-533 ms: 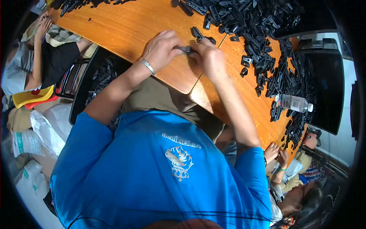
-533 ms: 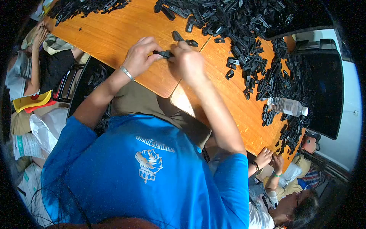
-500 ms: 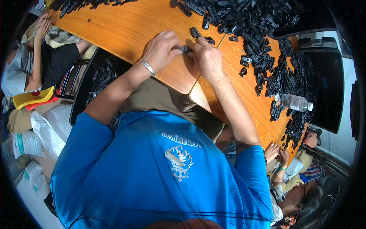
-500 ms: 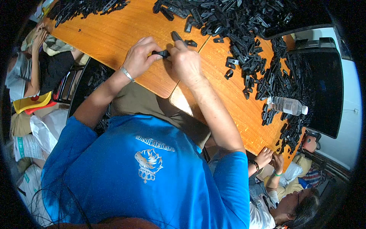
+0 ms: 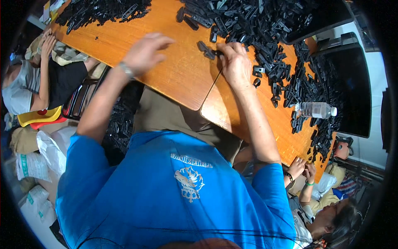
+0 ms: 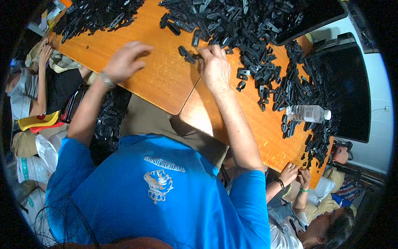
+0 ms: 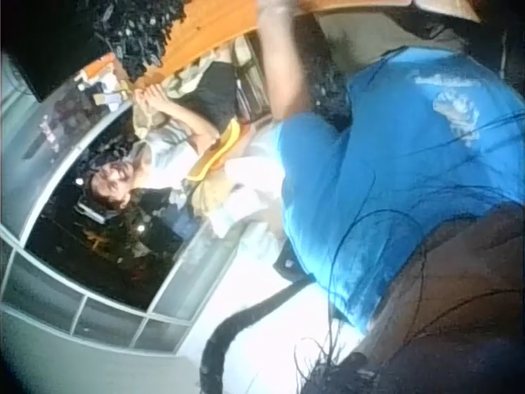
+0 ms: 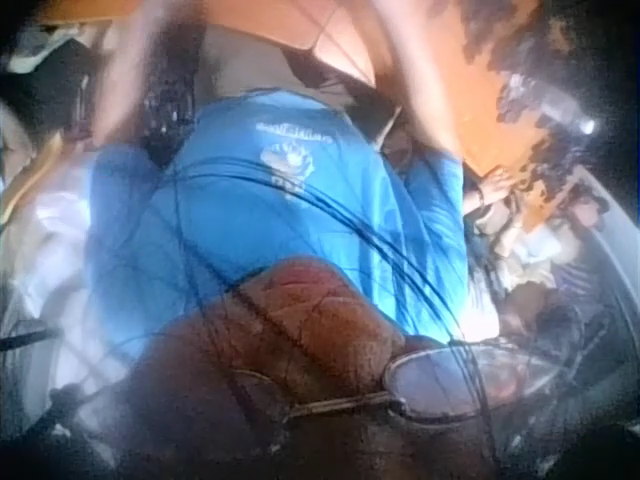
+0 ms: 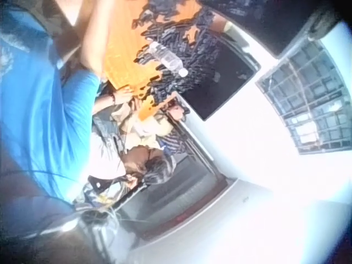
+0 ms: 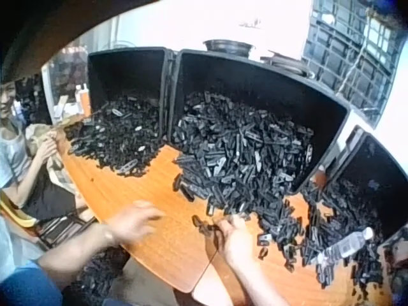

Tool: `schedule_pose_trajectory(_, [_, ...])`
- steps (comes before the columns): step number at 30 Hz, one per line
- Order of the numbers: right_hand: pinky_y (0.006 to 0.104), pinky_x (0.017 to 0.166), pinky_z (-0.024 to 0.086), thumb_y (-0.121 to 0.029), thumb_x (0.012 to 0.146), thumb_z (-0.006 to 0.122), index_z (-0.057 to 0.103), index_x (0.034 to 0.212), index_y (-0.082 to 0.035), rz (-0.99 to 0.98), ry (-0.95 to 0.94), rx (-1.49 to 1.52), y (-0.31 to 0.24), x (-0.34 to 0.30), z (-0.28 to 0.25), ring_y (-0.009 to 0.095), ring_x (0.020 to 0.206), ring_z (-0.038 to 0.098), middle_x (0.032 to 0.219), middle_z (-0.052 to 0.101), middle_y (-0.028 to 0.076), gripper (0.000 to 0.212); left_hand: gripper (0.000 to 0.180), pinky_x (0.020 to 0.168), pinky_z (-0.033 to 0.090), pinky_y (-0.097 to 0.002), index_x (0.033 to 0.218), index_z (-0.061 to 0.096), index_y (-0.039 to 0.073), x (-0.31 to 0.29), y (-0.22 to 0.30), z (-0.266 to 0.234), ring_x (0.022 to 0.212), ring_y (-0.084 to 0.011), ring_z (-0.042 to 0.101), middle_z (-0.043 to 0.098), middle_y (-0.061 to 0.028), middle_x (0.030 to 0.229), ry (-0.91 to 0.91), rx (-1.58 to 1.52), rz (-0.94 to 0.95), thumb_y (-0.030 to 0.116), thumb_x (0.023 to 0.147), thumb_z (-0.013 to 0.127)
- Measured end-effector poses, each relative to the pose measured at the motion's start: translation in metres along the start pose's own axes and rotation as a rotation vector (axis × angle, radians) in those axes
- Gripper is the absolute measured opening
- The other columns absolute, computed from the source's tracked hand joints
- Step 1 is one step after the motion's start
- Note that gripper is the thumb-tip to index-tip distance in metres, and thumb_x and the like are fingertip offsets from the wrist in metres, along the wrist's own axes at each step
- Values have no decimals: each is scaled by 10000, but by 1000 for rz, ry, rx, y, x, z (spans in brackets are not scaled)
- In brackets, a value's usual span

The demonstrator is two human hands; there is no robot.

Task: The person assembles small plastic components by hand at a long table.

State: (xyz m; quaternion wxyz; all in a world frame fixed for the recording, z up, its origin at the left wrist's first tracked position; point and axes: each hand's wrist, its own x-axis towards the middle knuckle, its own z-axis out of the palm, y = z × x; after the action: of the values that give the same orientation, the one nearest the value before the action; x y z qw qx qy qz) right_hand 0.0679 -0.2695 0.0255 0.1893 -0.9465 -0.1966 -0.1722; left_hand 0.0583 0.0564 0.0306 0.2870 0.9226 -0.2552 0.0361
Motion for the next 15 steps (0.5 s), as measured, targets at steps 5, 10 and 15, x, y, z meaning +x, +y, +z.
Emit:
schedule_pose_trajectory(5, [454,929,570,-81,894,789,775,1213,-132,-36,-124,-51,17,-6,19,341,1114,668,1102,691,103,323,475,1011,540,-454,1367,680,143,70,23,92,1244,-303,614,680,-73,1242,235,68,301,59,905,756])
schedule_pose_trajectory(10, [490,822,593,-65,942,745,748,1214,-105,21,-147,35,12,-19,5,399,950,718,1024,703,164,275,321,982,539,-464,1244,734,126,70,25,99,1161,-325,634,668,-75,1146,73,-19,205,147,927,782])
schedule_pose_trajectory(15, [540,729,594,-61,969,654,647,1188,-24,-39,-207,36,15,-33,-6,471,825,728,1012,710,265,222,266,983,541,-451,1214,761,134,48,36,101,1144,-331,638,656,-90,1154,87,-76,127,170,951,768])
